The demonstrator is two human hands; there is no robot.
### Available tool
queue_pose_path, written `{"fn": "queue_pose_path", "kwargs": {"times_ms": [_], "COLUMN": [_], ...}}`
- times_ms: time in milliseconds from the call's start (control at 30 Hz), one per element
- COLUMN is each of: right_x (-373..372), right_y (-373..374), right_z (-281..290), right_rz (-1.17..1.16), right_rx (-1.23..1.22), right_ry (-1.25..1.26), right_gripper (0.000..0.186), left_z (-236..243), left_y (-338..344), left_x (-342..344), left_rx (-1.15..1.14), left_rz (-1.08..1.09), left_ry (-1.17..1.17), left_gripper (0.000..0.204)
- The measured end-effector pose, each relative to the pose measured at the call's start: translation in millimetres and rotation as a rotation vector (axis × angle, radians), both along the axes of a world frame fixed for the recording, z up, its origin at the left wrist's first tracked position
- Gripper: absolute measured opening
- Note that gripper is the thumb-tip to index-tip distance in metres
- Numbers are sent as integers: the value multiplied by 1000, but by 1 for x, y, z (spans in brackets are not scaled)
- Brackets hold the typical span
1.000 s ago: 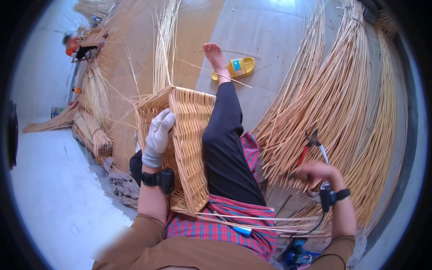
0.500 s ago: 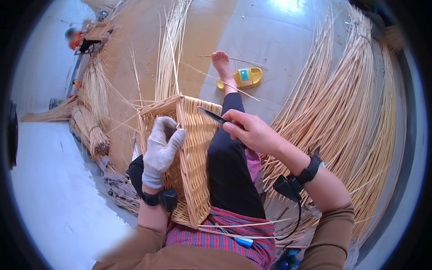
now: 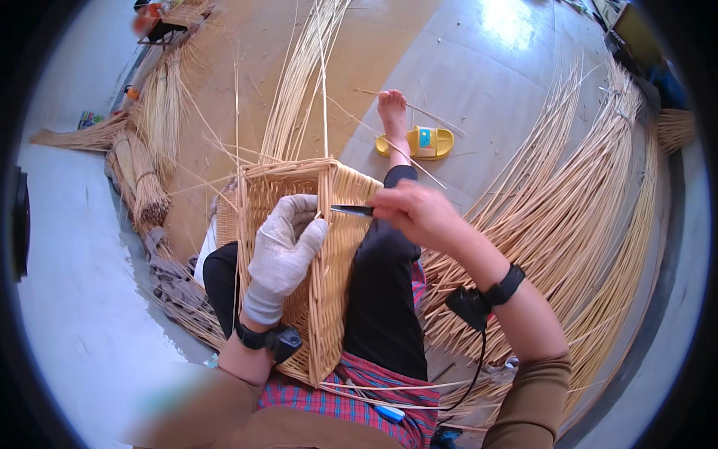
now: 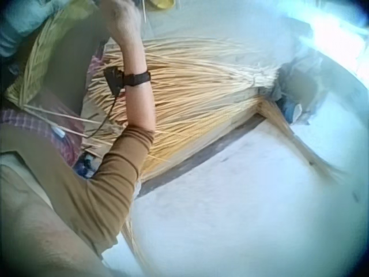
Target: Weaving a rectangular basket using long reeds or strips.
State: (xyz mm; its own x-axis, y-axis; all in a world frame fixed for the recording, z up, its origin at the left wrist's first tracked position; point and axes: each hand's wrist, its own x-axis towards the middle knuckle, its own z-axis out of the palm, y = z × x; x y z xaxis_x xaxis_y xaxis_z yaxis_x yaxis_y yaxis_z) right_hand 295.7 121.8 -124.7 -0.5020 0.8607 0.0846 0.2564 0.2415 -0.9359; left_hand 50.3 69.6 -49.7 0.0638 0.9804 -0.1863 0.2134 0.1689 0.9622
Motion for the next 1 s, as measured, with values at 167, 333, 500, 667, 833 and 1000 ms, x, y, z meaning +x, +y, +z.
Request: {"fn": "queue_pose_path", "kwargs": {"times_ms": [167, 333, 500, 667, 833, 1000], "right_x": [-3, -7, -12, -11, -18, -17], "right_y": [41, 33, 38, 27, 19, 24], "right_z": [27, 42, 51, 19, 41, 44], "right_rz": [142, 83, 160, 36, 103, 36], "right_rx": [374, 319, 100, 154, -205, 397], "right_ry": [-193, -277, -338, -133, -160, -288], "right_gripper": [12, 11, 9, 10, 9, 12], "left_z": [-3, -3, -6, -3, 0, 6], "left_y": [0, 1, 2, 2, 1, 2], "left_x": [-3, -2, -6, 3, 0, 0], "left_rx": [88, 61, 67, 85, 66, 89], "left_rz": [58, 75, 109, 86, 77, 83], "left_ry": [57, 35, -10, 54, 149, 157], "left_gripper": [26, 26, 25, 24, 24, 24]}}
